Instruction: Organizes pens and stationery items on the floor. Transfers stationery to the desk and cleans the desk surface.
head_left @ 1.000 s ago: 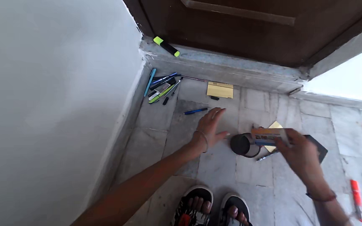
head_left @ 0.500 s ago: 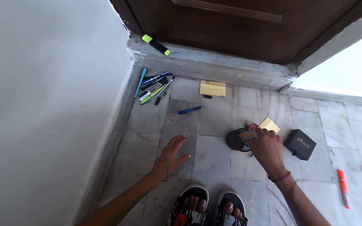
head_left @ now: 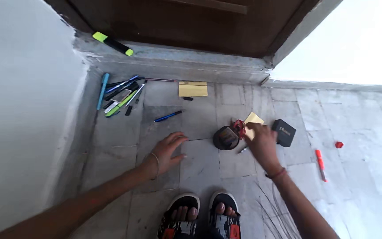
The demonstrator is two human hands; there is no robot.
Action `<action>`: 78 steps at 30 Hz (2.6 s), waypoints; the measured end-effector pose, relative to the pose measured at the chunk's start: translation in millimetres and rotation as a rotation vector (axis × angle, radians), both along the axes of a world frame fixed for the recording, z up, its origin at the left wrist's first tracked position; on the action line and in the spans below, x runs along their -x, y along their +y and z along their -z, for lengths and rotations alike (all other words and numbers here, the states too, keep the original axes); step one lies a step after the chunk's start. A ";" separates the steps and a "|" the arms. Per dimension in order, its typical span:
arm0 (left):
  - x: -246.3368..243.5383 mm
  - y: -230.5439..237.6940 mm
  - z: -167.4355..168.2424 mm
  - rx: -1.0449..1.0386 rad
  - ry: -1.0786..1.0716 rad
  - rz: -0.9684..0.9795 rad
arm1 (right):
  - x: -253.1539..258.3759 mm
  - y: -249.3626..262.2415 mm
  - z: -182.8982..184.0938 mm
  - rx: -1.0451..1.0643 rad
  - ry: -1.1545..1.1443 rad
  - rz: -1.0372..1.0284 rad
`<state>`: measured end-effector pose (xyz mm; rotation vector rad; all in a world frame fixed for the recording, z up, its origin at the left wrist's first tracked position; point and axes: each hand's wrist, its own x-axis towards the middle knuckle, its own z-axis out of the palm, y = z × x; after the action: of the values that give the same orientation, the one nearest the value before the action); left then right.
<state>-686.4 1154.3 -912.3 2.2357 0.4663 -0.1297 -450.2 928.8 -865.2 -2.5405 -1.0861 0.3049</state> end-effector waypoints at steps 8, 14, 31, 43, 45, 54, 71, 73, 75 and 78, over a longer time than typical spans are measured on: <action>-44.0 40.0 -37.4 -0.117 0.162 0.111 | -141.6 -230.4 65.2 0.252 0.030 0.835; -59.3 24.3 -13.2 -0.158 0.056 0.156 | -137.1 -284.8 117.9 0.556 0.219 0.960; -133.7 -78.3 12.5 0.024 0.119 0.100 | -143.3 -186.0 78.2 -0.404 0.133 0.915; -161.1 26.8 28.0 -0.056 -0.067 -0.202 | -88.1 33.2 -30.7 -0.520 0.426 0.121; -163.5 33.5 28.9 -0.057 -0.075 -0.214 | -77.6 70.3 -23.1 -0.442 0.432 0.038; -118.3 12.6 47.4 -0.006 -0.220 -0.452 | -30.6 174.4 34.6 -0.040 0.414 -0.169; 101.5 -121.7 79.7 0.142 -0.362 0.838 | -81.5 -37.6 65.7 0.362 0.459 0.271; 102.2 -121.9 88.6 0.092 -0.394 0.821 | -49.5 -50.0 75.5 0.407 0.348 0.185; 102.4 -121.9 93.2 0.092 -0.392 0.808 | -29.4 -56.3 88.9 0.331 0.366 0.295; 102.9 -123.3 95.5 0.107 -0.378 0.782 | -31.2 -55.0 114.7 0.098 0.466 0.675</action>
<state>-789.3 1031.1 -1007.8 2.1505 -0.6152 -0.1253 -419.0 873.8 -979.9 -2.5498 -0.0313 0.7146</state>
